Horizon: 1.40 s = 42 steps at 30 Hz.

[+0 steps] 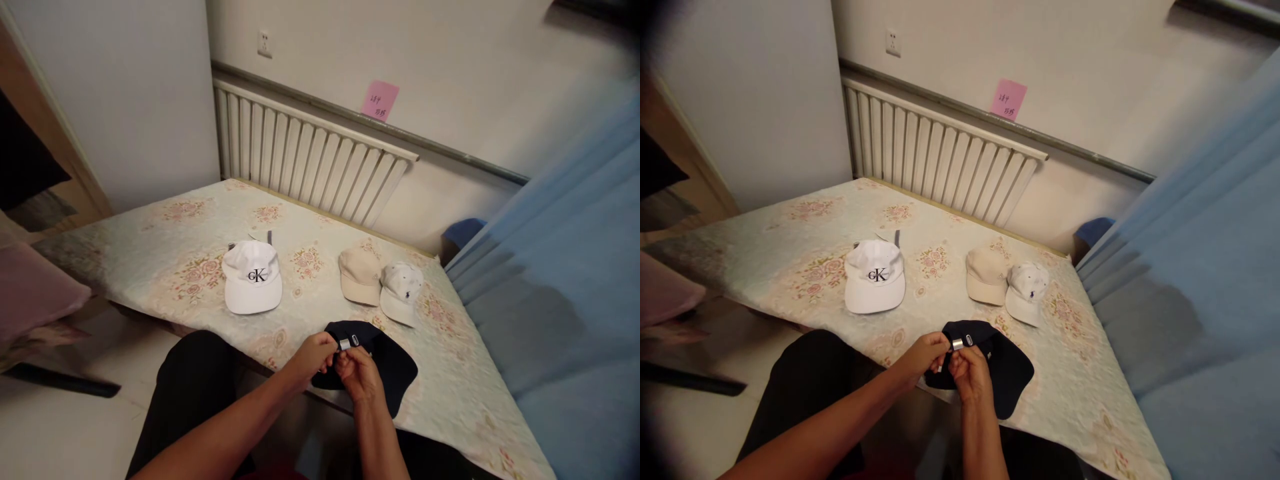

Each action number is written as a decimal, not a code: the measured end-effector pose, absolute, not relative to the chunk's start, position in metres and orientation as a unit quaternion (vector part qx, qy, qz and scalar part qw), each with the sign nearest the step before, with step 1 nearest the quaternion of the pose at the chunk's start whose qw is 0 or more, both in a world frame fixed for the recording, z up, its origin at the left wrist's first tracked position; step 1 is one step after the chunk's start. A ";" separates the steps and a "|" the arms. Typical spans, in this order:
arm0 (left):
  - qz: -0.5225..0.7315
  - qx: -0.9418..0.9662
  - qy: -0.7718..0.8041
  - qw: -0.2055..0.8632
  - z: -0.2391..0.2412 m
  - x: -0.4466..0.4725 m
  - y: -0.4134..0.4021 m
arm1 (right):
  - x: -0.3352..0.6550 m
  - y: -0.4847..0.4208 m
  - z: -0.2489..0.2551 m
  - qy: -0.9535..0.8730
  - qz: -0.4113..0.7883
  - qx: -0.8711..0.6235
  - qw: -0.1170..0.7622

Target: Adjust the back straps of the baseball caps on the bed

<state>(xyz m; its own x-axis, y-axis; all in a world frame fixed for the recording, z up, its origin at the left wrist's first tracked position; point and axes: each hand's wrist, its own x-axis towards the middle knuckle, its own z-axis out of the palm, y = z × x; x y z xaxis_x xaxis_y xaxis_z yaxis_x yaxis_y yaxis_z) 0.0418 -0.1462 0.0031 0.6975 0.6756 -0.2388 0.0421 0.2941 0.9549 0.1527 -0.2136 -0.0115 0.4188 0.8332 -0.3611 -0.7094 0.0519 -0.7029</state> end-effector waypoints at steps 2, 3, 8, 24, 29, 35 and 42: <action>0.216 0.554 0.325 0.735 0.004 0.041 -0.147 | 0.153 -0.214 -0.011 -0.076 0.532 -0.436 0.722; 0.216 0.557 0.327 0.732 0.004 0.041 -0.147 | 0.153 -0.214 -0.011 -0.078 0.530 -0.437 0.723; 0.211 0.581 0.339 0.709 -0.002 0.042 -0.145 | 0.153 -0.214 -0.012 -0.086 0.525 -0.443 0.722; 0.336 0.696 0.327 0.544 -0.002 0.038 -0.151 | 0.148 -0.212 -0.006 -0.100 0.498 -0.460 0.728; 0.327 0.728 0.301 0.522 0.003 0.037 -0.152 | 0.146 -0.212 -0.006 -0.088 0.484 -0.460 0.739; 0.326 0.767 0.294 0.468 0.002 0.040 -0.152 | 0.141 -0.213 0.003 -0.082 0.496 -0.447 0.739; 0.340 0.779 0.294 0.437 0.002 0.039 -0.156 | 0.141 -0.213 0.005 -0.059 0.510 -0.428 0.744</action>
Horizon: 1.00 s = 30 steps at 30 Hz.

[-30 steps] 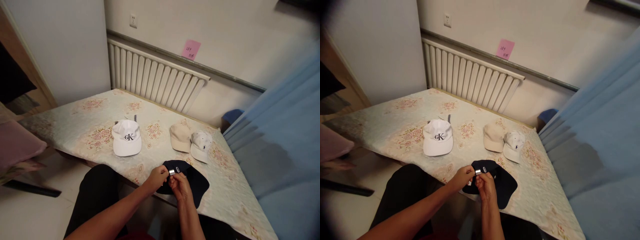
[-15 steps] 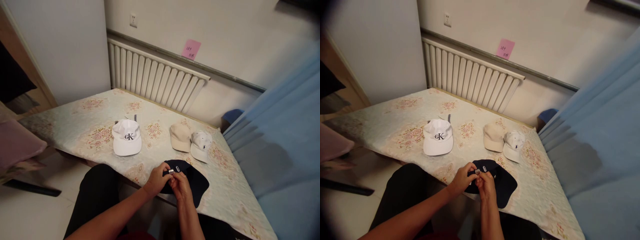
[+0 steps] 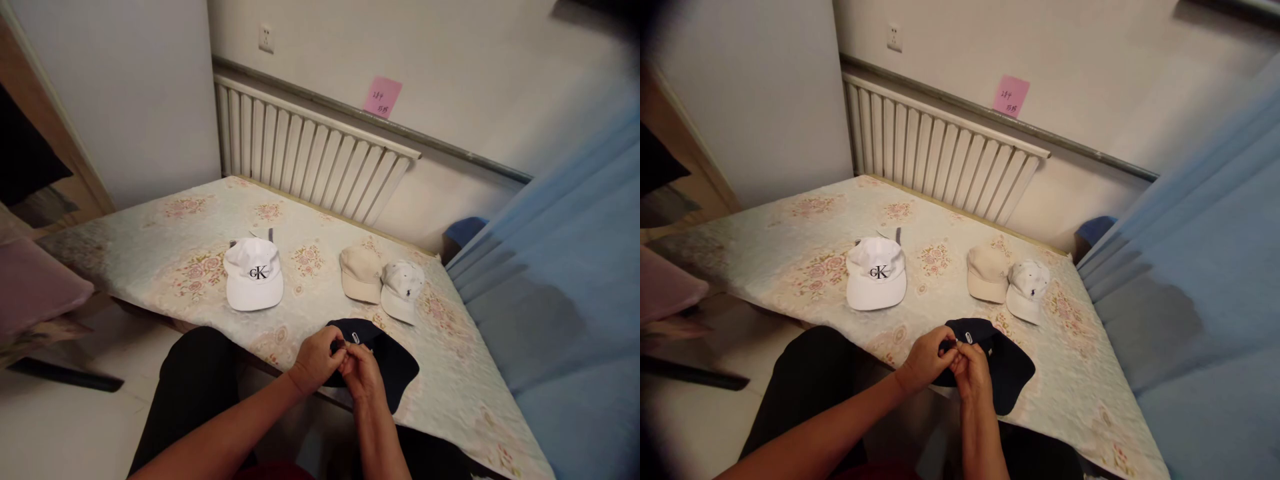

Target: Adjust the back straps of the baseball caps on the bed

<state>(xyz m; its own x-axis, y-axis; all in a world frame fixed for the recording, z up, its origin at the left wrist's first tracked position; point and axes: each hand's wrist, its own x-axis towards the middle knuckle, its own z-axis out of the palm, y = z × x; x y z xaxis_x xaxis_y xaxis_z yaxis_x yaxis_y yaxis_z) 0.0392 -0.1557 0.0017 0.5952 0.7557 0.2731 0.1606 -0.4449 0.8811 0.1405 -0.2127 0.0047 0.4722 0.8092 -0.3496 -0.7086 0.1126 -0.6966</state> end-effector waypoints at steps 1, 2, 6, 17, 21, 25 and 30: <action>0.346 0.778 0.294 0.435 0.002 0.039 -0.156 | 0.141 -0.212 0.004 -0.054 0.512 -0.426 0.744; 0.351 0.775 0.294 0.435 0.002 0.039 -0.156 | 0.141 -0.212 0.002 -0.049 0.515 -0.425 0.743; 0.375 0.747 0.294 0.463 0.004 0.038 -0.156 | 0.141 -0.211 -0.003 -0.035 0.528 -0.423 0.735; 0.372 0.673 0.284 0.573 0.009 0.033 -0.156 | 0.144 -0.211 -0.006 -0.021 0.556 -0.413 0.721; 0.354 0.601 0.287 0.656 0.006 0.031 -0.153 | 0.145 -0.212 -0.005 -0.025 0.576 -0.412 0.706; 0.349 0.555 0.299 0.693 -0.001 0.032 -0.150 | 0.144 -0.212 -0.005 -0.030 0.590 -0.407 0.696; 0.340 0.521 0.302 0.722 -0.005 0.033 -0.147 | 0.143 -0.213 -0.004 -0.029 0.603 -0.404 0.687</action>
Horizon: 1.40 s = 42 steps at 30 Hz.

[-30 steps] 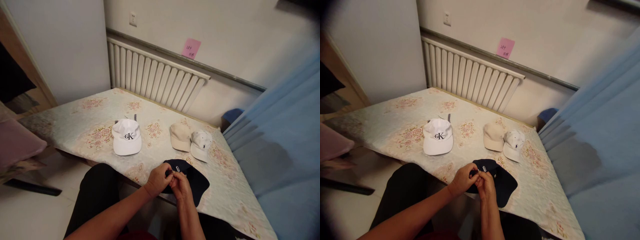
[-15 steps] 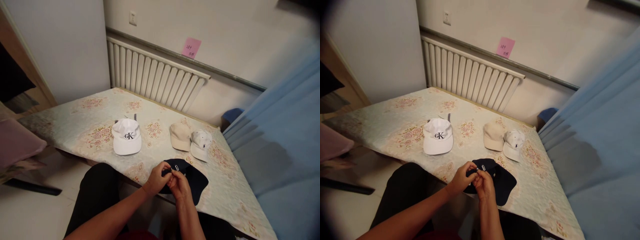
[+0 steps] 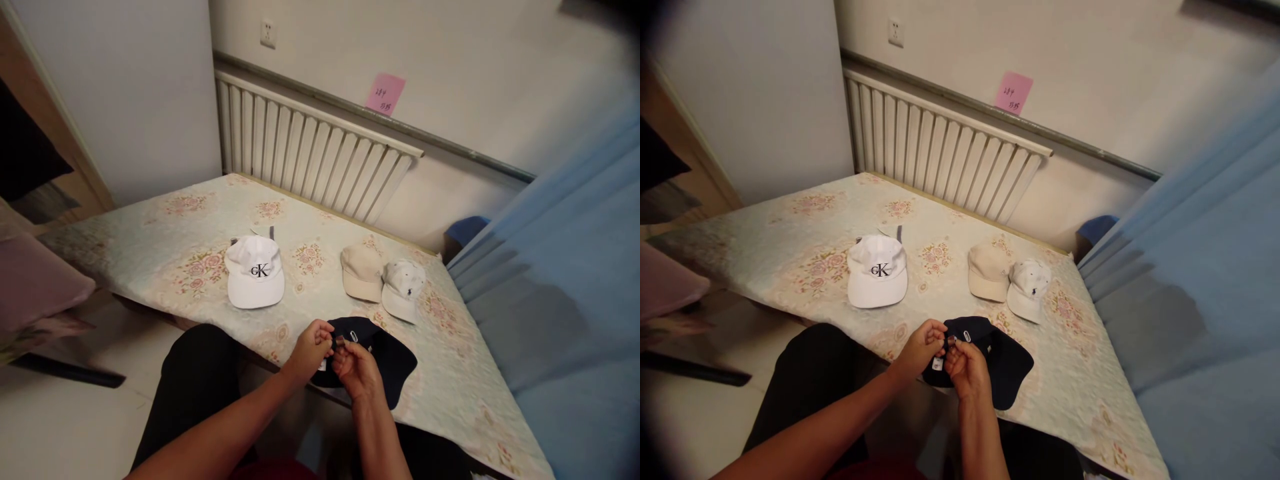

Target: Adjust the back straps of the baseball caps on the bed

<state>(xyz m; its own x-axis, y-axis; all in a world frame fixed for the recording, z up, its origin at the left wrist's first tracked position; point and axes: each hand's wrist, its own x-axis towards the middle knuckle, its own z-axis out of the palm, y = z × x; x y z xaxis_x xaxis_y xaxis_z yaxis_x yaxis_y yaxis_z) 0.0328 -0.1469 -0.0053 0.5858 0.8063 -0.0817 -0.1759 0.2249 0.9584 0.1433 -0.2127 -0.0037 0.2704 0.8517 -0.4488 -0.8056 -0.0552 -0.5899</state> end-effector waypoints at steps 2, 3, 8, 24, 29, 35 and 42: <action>0.336 0.505 0.300 0.736 -0.004 0.032 -0.147 | 0.143 -0.213 -0.002 -0.027 0.608 -0.405 0.682; 0.334 0.500 0.299 0.741 -0.003 0.032 -0.147 | 0.142 -0.213 -0.001 -0.027 0.610 -0.406 0.680; 0.335 0.486 0.285 0.755 0.002 0.029 -0.149 | 0.139 -0.214 0.003 -0.033 0.611 -0.409 0.677; 0.311 0.561 0.349 0.683 -0.002 0.029 -0.154 | 0.138 -0.214 -0.002 -0.054 0.564 -0.447 0.692; 0.286 0.563 0.341 0.696 0.007 0.025 -0.155 | 0.138 -0.214 -0.001 -0.061 0.556 -0.457 0.692; 0.291 0.539 0.333 0.717 0.003 0.025 -0.153 | 0.137 -0.214 -0.001 -0.065 0.548 -0.467 0.690; 0.316 0.491 0.337 0.738 0.001 0.026 -0.154 | 0.133 -0.215 0.001 -0.076 0.541 -0.483 0.685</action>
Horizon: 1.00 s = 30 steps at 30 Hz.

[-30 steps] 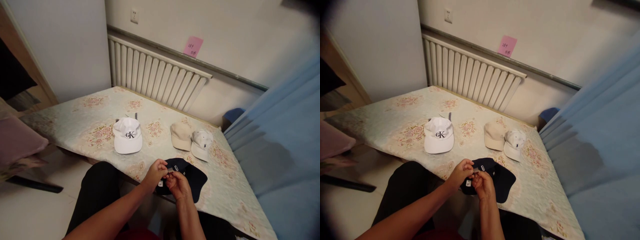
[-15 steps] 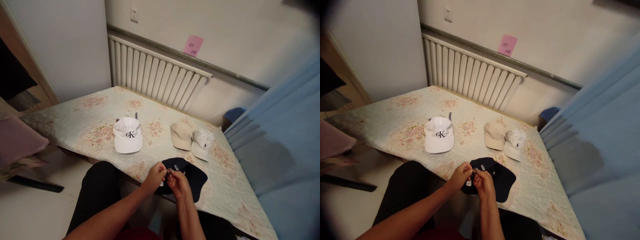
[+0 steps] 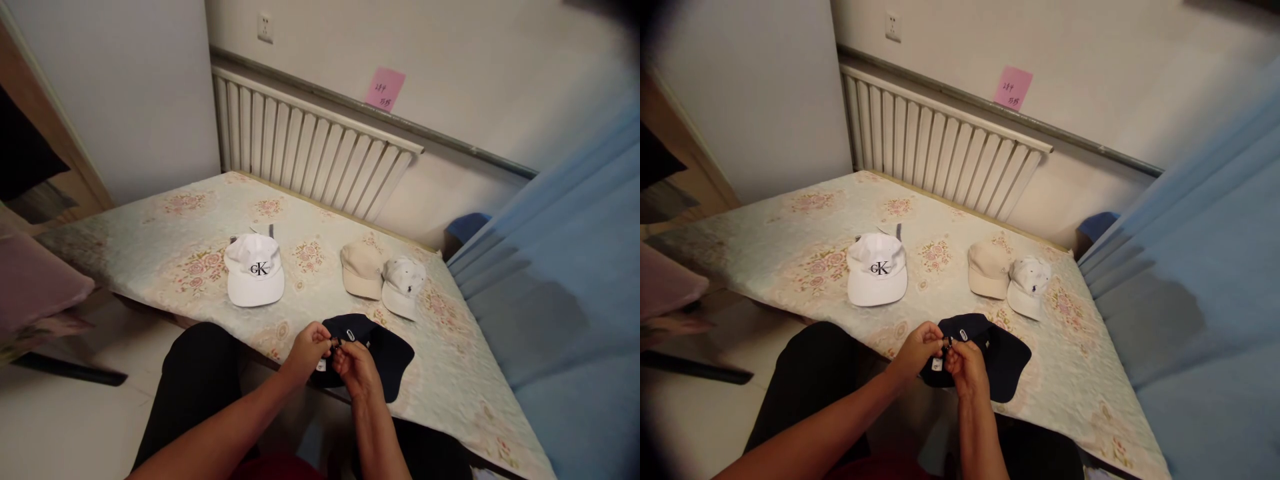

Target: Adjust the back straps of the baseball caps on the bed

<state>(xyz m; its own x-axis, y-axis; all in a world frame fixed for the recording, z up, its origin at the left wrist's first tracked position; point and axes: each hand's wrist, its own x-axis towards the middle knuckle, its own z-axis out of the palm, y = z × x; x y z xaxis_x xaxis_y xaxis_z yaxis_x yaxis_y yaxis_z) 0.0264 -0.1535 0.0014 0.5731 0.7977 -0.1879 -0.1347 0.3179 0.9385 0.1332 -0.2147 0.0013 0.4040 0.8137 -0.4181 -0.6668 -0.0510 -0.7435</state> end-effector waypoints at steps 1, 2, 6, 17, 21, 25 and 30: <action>0.317 0.485 0.339 0.741 0.002 0.027 -0.154 | 0.133 -0.215 0.002 -0.079 0.541 -0.484 0.683; 0.317 0.482 0.340 0.743 0.003 0.027 -0.154 | 0.132 -0.215 0.002 -0.081 0.540 -0.486 0.683; 0.312 0.478 0.341 0.747 0.004 0.027 -0.155 | 0.132 -0.215 0.001 -0.088 0.532 -0.492 0.684; 0.327 0.557 0.289 0.707 -0.001 0.028 -0.157 | 0.134 -0.215 -0.005 -0.100 0.510 -0.520 0.678; 0.358 0.661 0.319 0.577 -0.007 0.031 -0.157 | 0.132 -0.214 -0.005 -0.119 0.497 -0.538 0.670; 0.371 0.703 0.322 0.515 -0.006 0.031 -0.156 | 0.132 -0.217 -0.003 -0.149 0.474 -0.571 0.653; 0.385 0.718 0.311 0.490 -0.002 0.030 -0.157 | 0.135 -0.231 0.002 -0.192 0.379 -0.662 0.618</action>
<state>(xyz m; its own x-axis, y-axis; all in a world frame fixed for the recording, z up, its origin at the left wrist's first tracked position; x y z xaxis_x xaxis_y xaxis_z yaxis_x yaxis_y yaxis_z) 0.0303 -0.1570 -0.0021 0.5099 0.8236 0.2482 0.0694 -0.3270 0.9425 0.1352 -0.2305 0.0019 0.6393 0.7220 -0.2646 -0.2150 -0.1625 -0.9630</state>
